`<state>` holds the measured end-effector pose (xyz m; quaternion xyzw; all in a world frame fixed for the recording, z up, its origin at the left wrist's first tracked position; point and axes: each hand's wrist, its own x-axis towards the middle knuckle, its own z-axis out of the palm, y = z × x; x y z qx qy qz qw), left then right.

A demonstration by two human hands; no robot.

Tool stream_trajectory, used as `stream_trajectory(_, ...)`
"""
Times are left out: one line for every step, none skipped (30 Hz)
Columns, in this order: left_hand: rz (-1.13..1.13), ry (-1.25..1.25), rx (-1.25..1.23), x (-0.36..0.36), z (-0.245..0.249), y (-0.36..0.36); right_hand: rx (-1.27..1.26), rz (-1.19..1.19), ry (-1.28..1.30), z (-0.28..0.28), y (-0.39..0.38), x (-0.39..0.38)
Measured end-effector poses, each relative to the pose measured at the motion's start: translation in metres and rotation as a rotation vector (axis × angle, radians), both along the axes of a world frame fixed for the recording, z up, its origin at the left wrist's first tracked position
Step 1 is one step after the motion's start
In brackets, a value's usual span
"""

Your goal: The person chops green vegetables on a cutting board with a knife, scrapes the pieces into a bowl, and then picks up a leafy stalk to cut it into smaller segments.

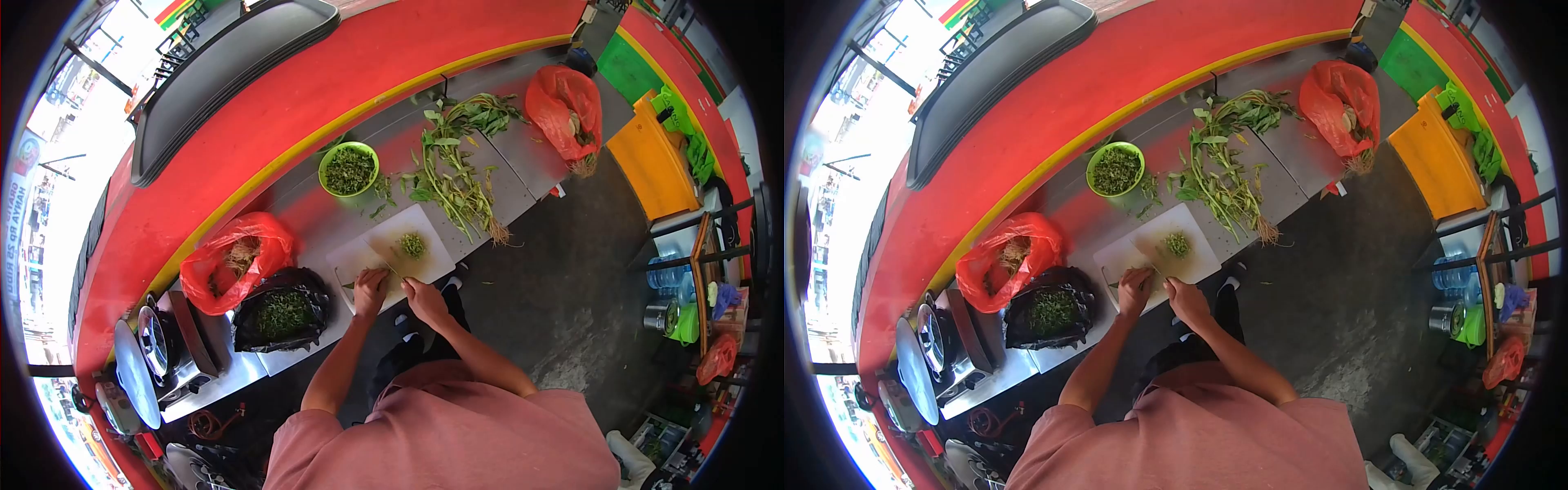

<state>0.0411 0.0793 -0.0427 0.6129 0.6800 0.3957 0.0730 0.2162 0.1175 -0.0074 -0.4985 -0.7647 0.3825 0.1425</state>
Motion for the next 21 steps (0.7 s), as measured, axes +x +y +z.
stream_trajectory(-0.008, -0.004, -0.012, 0.0, 0.002, 0.0, 0.012, -0.006, -0.004, 0.0, -0.001, 0.001)
stream_trajectory(-0.015, -0.008, -0.025, 0.0, 0.004, -0.001, 0.011, 0.002, -0.007, -0.001, -0.002, 0.0)
stream_trajectory(-0.006, -0.013, -0.028, 0.0, 0.002, -0.002, -0.004, 0.013, -0.046, -0.001, -0.003, -0.001)
stream_trajectory(-0.015, -0.02, -0.043, -0.001, 0.0, -0.001, -0.019, 0.024, -0.084, -0.002, -0.004, -0.003)
stream_trajectory(-0.026, -0.024, -0.056, -0.002, -0.001, -0.001, -0.018, 0.029, -0.084, -0.002, -0.001, -0.007)
stream_trajectory(-0.022, -0.022, -0.054, -0.002, 0.001, -0.002, 0.014, 0.024, -0.074, -0.005, 0.003, -0.013)
stream_trajectory(-0.03, 0.008, -0.042, -0.001, 0.004, -0.003, 0.046, 0.014, -0.063, -0.008, 0.005, -0.016)
stream_trajectory(-0.042, 0.041, -0.027, 0.0, 0.007, -0.002, 0.05, 0.011, -0.058, -0.009, 0.006, -0.017)
stream_trajectory(-0.045, 0.047, -0.022, 0.0, 0.009, -0.002, 0.026, 0.003, -0.056, -0.006, 0.008, -0.017)
stream_trajectory(-0.044, 0.063, -0.031, 0.001, 0.01, -0.004, 0.0, -0.004, -0.053, -0.004, 0.009, -0.019)
stream_trajectory(-0.041, 0.077, -0.043, 0.0, 0.012, -0.006, 0.001, -0.006, -0.047, -0.001, 0.009, -0.017)
stream_trajectory(-0.042, 0.081, -0.045, -0.001, 0.009, -0.005, 0.021, -0.005, -0.015, -0.002, 0.006, -0.012)
stream_trajectory(-0.037, 0.048, -0.028, -0.002, 0.005, -0.004, 0.04, -0.002, 0.016, -0.003, 0.003, -0.01)
stream_trajectory(-0.031, 0.011, -0.014, -0.002, 0.0, -0.005, 0.036, -0.002, 0.013, -0.004, -0.001, -0.008)
stream_trajectory(-0.032, 0.006, -0.018, -0.001, 0.0, -0.005, 0.054, 0.003, -0.006, -0.004, -0.005, -0.005)
stream_trajectory(-0.02, -0.024, -0.034, -0.001, 0.001, -0.004, 0.074, 0.007, -0.028, -0.005, -0.008, -0.002)
stream_trajectory(-0.008, -0.055, -0.05, 0.0, 0.001, -0.004, 0.071, 0.005, -0.035, -0.005, -0.009, -0.002)
stream_trajectory(-0.009, -0.061, -0.053, 0.002, -0.001, -0.007, 0.081, 0.02, -0.068, -0.01, -0.011, -0.004)
stream_trajectory(-0.005, -0.074, -0.059, 0.001, -0.003, -0.008, 0.095, 0.035, -0.096, -0.013, -0.01, -0.006)
stream_trajectory(-0.002, -0.083, -0.06, 0.0, -0.003, -0.005, 0.102, 0.071, -0.147, -0.015, -0.008, -0.007)
stream_trajectory(-0.008, -0.08, -0.053, 0.001, -0.001, -0.006, 0.109, 0.064, -0.145, -0.014, -0.006, -0.007)
